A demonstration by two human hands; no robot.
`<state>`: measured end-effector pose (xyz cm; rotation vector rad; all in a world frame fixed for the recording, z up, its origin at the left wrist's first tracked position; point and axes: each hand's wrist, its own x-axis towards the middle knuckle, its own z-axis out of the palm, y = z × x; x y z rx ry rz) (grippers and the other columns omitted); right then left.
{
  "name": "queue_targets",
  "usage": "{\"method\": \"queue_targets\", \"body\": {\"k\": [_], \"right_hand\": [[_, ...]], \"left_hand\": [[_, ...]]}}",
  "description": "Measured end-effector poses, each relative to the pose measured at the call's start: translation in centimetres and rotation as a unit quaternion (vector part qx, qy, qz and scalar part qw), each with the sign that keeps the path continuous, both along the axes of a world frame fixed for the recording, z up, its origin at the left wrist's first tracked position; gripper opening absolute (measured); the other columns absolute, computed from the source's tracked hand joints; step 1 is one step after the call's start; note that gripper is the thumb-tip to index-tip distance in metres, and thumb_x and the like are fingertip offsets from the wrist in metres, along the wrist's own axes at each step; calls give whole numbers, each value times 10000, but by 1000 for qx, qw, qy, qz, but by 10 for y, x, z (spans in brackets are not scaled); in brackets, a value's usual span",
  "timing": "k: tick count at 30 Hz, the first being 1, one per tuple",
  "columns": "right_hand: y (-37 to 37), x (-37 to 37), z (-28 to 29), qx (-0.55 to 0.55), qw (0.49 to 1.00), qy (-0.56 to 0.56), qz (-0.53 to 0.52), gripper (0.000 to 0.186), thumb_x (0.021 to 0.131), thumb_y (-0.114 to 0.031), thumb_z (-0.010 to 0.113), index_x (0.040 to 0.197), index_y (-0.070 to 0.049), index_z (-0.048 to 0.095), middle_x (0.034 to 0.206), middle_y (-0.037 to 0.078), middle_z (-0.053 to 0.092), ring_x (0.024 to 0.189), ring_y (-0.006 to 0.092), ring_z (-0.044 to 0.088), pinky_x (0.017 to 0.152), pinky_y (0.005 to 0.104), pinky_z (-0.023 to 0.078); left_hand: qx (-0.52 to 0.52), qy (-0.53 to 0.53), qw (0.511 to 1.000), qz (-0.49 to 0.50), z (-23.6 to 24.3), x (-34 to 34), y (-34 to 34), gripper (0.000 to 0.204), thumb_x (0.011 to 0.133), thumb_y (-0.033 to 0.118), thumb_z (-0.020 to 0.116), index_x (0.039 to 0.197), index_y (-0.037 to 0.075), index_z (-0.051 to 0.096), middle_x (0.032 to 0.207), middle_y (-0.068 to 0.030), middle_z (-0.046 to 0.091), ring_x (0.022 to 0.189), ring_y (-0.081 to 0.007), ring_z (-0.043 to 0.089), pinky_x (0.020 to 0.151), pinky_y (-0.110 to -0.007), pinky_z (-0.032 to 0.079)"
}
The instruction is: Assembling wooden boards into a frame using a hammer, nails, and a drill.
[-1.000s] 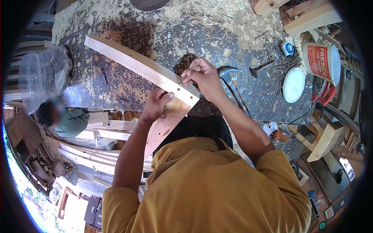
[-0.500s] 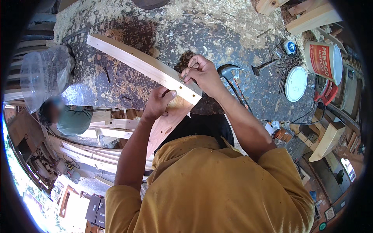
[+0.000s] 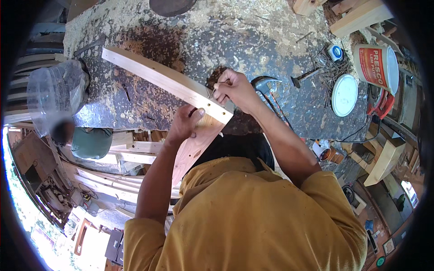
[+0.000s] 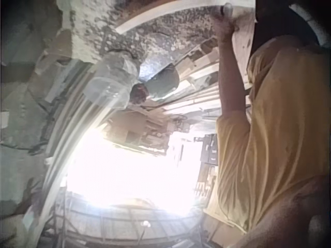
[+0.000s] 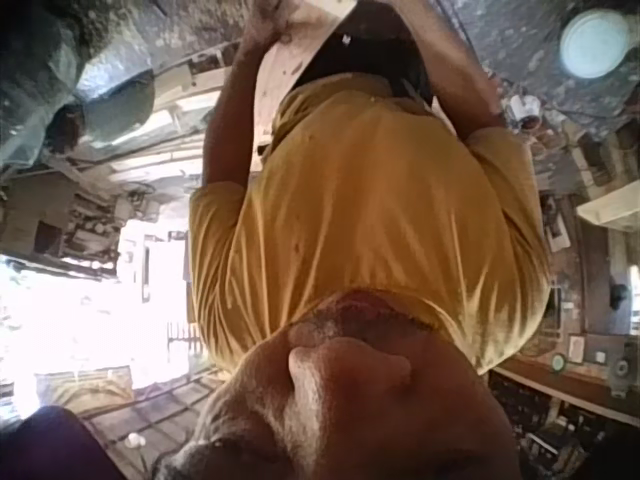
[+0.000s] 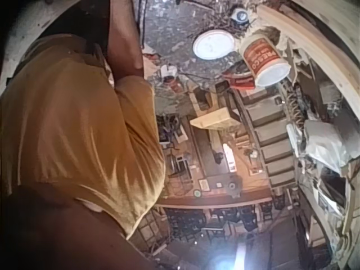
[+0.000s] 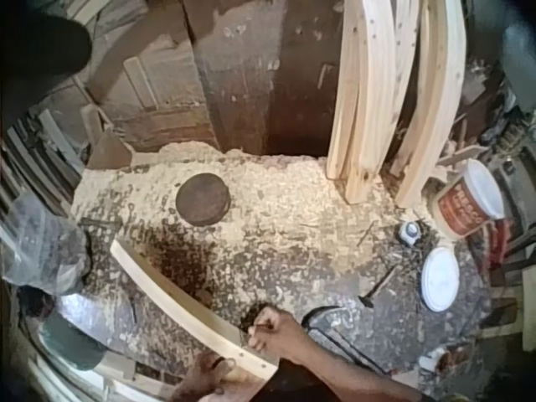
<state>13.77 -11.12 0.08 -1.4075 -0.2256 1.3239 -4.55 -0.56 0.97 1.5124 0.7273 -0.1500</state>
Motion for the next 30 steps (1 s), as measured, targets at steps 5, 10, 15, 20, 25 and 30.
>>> {"method": "queue_targets", "body": {"k": [5, 10, 15, 20, 25, 30], "right_hand": [[-16, 21, 21, -29, 993, -71, 86, 123, 872, -118, 624, 842, -44, 531, 768, 58, 628, 611, 115, 600, 538, 258, 503], [-112, 56, 40, -264, 776, -530, 215, 310, 735, -206, 713, 887, -10, 528, 888, 196, 608, 799, 390, 612, 689, 434, 493], [-121, 42, 27, -324, 734, -538, 259, 297, 738, -144, 672, 959, -7, 528, 844, 208, 596, 802, 368, 618, 700, 421, 499], [-89, 90, 62, -191, 949, -220, 118, 268, 861, -178, 602, 1094, -54, 561, 617, 17, 503, 467, 117, 479, 432, 287, 409], [-39, 109, 67, -177, 971, -112, 114, 230, 942, -226, 521, 1114, -90, 592, 572, -9, 471, 404, 67, 413, 346, 246, 325], [-33, 114, 65, -206, 945, -155, 203, 219, 955, -241, 504, 1083, -100, 611, 529, -25, 436, 384, 72, 393, 342, 251, 316]], "left_hand": [[5, -6, 1000, 30, 0, -2, -9, 321, 895, 230, 536, 1047, -47, 595, 814, -45, 597, 711, -93, 519, 560, -272, 442], [-103, 62, 992, 39, 10, 4, -4, 334, 900, 239, 535, 1053, -54, 585, 801, -50, 580, 674, -103, 518, 542, -269, 435], [-2, -103, 994, 48, -21, -6, -9, 309, 900, 222, 534, 1038, -48, 595, 812, -61, 579, 632, -89, 514, 473, -248, 397], [-63, -5, 997, 47, -11, -8, -7, 299, 918, 214, 522, 1065, -38, 591, 914, -56, 622, 888, -113, 537, 820, -284, 431], [-22, -41, 998, 51, -16, -5, -8, 304, 904, 232, 529, 1020, -38, 605, 784, -27, 582, 640, -71, 491, 545, -245, 402], [-72, 3, 996, 56, 0, -1, -6, 308, 890, 241, 540, 972, -47, 613, 692, -12, 535, 512, -52, 455, 407, -229, 366]]}}
